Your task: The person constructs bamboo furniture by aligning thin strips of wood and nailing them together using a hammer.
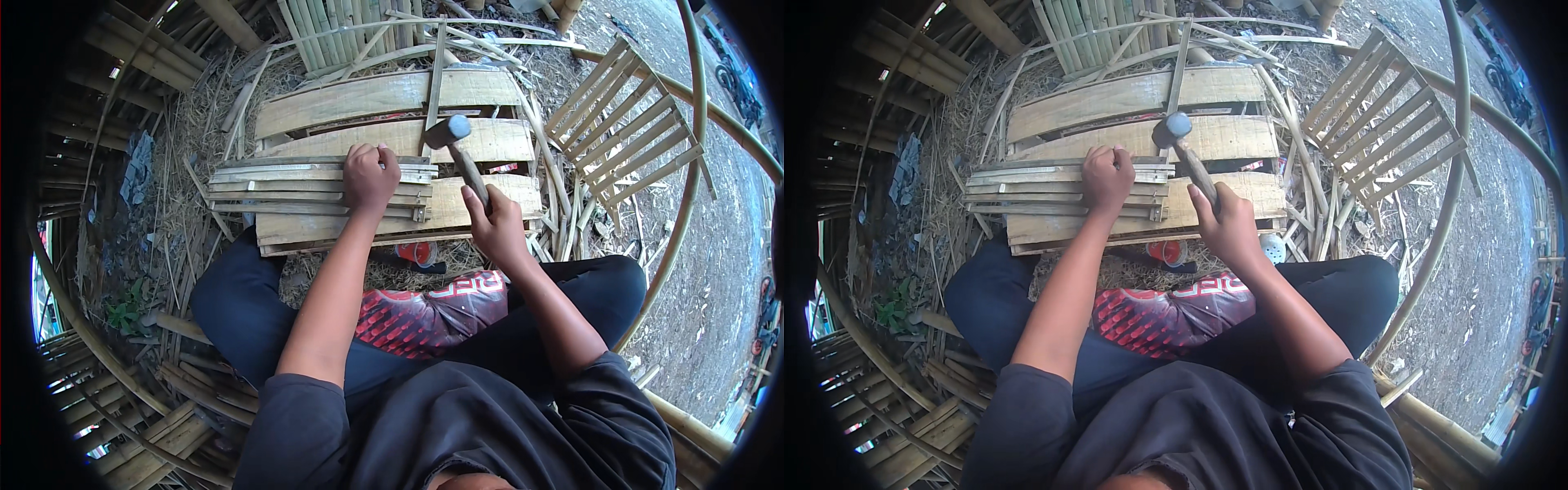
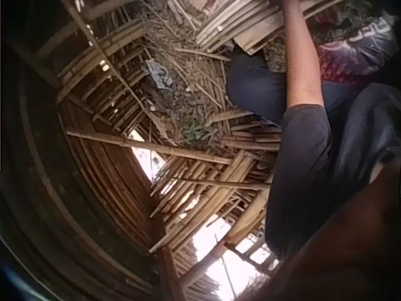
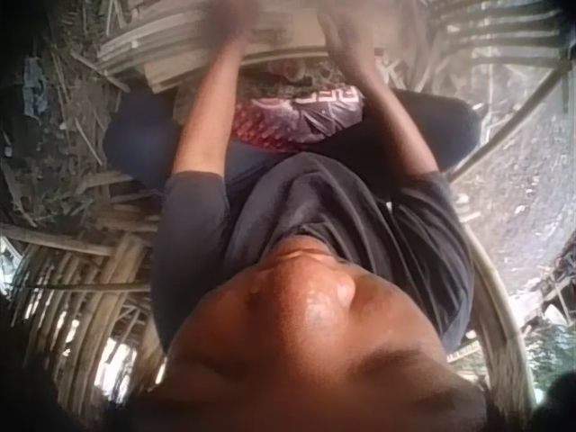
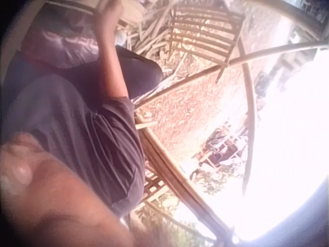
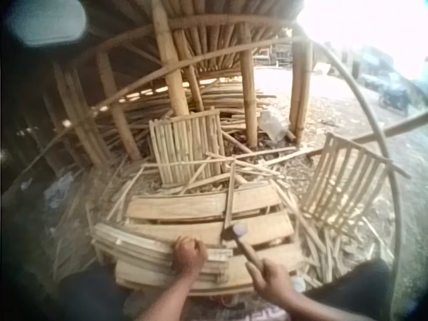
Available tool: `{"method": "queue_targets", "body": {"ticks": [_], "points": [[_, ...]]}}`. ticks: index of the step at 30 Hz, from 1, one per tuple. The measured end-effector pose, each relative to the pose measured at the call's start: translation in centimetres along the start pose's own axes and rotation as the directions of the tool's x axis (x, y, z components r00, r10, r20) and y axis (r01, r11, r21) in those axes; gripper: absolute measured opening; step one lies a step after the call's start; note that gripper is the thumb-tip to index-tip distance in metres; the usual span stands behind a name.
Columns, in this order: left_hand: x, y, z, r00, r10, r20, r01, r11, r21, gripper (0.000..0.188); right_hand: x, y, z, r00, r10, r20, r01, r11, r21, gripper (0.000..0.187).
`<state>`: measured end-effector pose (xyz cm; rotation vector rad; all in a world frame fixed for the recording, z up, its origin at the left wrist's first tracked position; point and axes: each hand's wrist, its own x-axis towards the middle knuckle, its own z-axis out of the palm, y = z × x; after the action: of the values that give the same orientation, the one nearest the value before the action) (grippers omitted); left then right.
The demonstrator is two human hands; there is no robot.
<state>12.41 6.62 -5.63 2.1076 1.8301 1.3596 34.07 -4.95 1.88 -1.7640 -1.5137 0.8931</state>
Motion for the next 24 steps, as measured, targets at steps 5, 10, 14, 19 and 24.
{"method": "queue_targets", "body": {"ticks": [5,10,14,19,24], "points": [[0.1,0.3,0.3,1.000,-0.009,-0.009,0.008,1.000,-0.017,0.033,-0.3,1.2,0.6,0.990,-0.114,-0.085,0.110,0.993,-0.047,0.044],[-0.1,-0.8,-0.2,0.999,0.013,-0.033,-0.015,0.999,-0.049,0.032,-0.2,-1.3,0.0,0.997,-0.061,-0.040,0.061,0.998,0.002,0.043],[0.0,-0.4,0.2,1.000,0.004,-0.030,-0.006,0.999,-0.053,0.032,-0.6,-1.2,-0.4,0.961,-0.179,-0.210,0.217,0.960,0.175,0.038],[0.0,-0.1,0.3,1.000,0.019,-0.023,-0.019,0.999,-0.033,0.031,-0.3,0.6,1.0,0.998,0.062,0.005,-0.062,0.996,-0.064,0.045],[0.0,-0.2,-0.1,0.999,-0.021,-0.039,0.019,0.999,-0.041,0.033,-0.6,-1.0,-0.1,0.969,-0.106,-0.224,0.165,0.951,0.261,0.036]]}}
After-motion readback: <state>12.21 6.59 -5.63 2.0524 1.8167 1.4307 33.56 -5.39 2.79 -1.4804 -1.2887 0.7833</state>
